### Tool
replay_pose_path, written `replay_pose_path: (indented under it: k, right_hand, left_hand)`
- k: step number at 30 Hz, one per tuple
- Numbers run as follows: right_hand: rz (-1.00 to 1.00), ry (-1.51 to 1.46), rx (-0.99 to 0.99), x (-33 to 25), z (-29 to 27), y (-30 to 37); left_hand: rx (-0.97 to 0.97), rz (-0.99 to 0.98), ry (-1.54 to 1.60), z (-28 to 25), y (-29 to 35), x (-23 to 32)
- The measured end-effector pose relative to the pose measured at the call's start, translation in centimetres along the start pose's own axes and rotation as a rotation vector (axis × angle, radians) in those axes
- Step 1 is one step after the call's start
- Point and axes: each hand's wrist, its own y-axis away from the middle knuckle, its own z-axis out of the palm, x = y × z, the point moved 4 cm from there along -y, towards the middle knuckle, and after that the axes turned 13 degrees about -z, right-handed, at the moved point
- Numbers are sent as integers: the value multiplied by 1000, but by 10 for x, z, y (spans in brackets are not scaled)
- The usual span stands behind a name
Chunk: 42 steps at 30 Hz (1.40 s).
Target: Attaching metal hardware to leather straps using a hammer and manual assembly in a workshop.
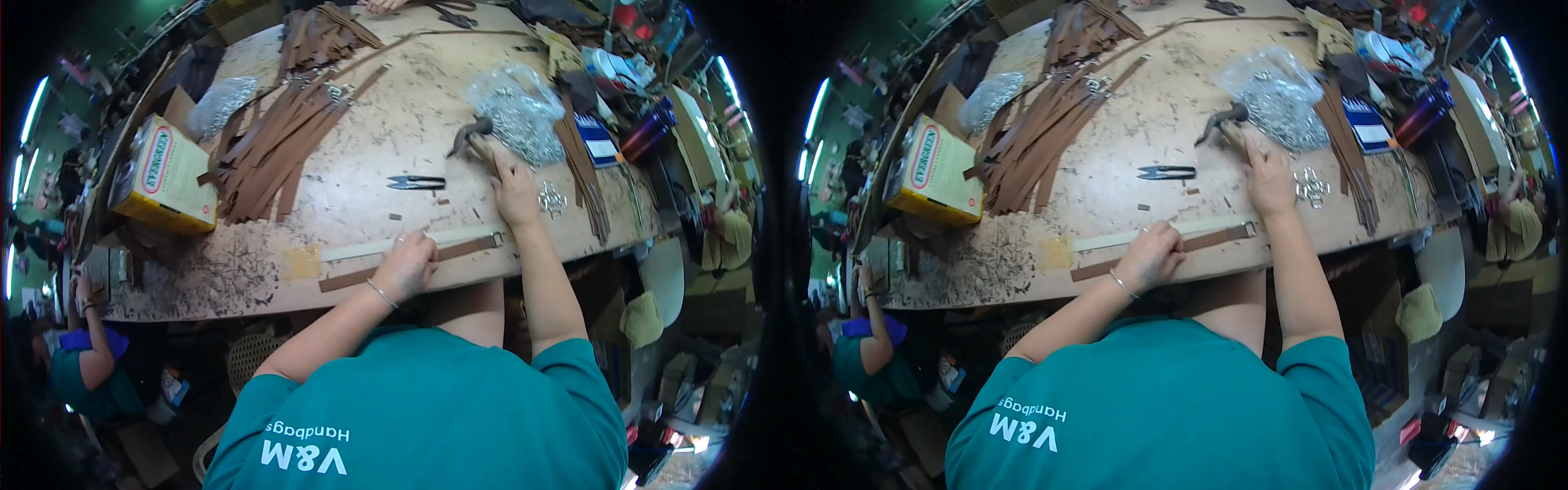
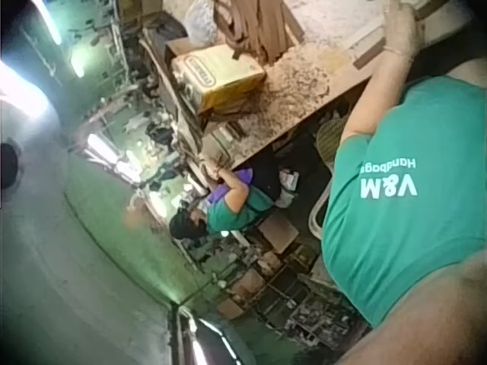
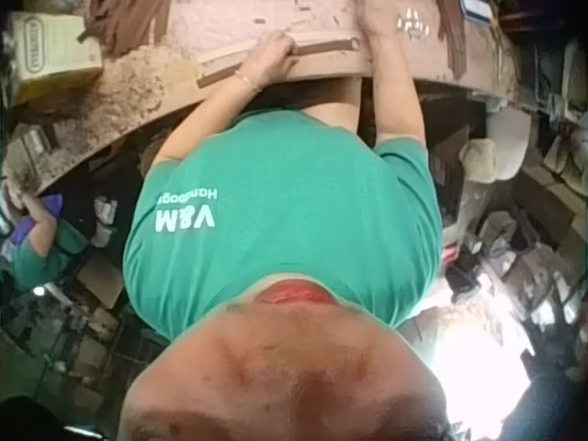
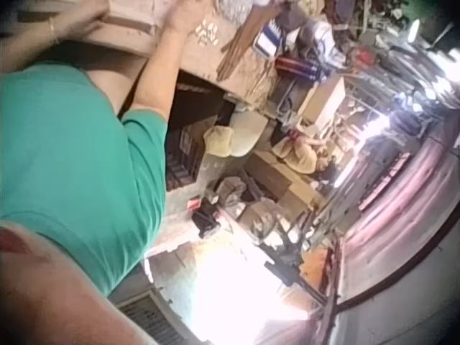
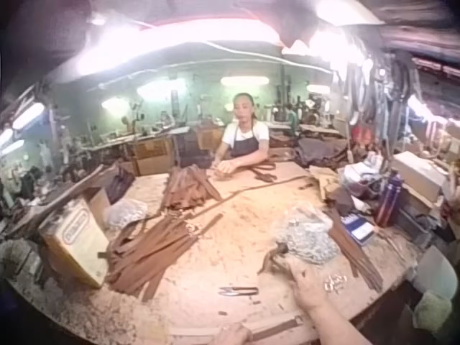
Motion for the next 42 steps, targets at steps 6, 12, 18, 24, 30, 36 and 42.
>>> replay_pose_path:
  k: [6, 12, 18, 24, 30, 36, 42]
  right_hand:
    - [-372, -325, -60, -86, -33, 25]
    - [-328, -583, -309, -92, -52, 59]
    - [-109, -895, -757, -70, -63, 47]
    - [-195, -871, -517, -43, -81, -90]
    - [-31, -372, 557, -10, -78, -138]
    - [733, 234, 42, 136, -51, 48]
    - [726, 247, -125, 156, -52, 78]
  left_hand:
    - [57, 18, 55, -7, 13, -6]
    - [77, 253, 9, -4, 15, -3]
    - [-65, 79, 231, -29, 30, 1]
    - [-12, -32, 241, -154, 42, -37]
    - [599, -178, -404, -251, -2, -104]
    - [530, -277, -153, -190, 46, -145]
    - [461, -317, -9, -148, 41, -113]
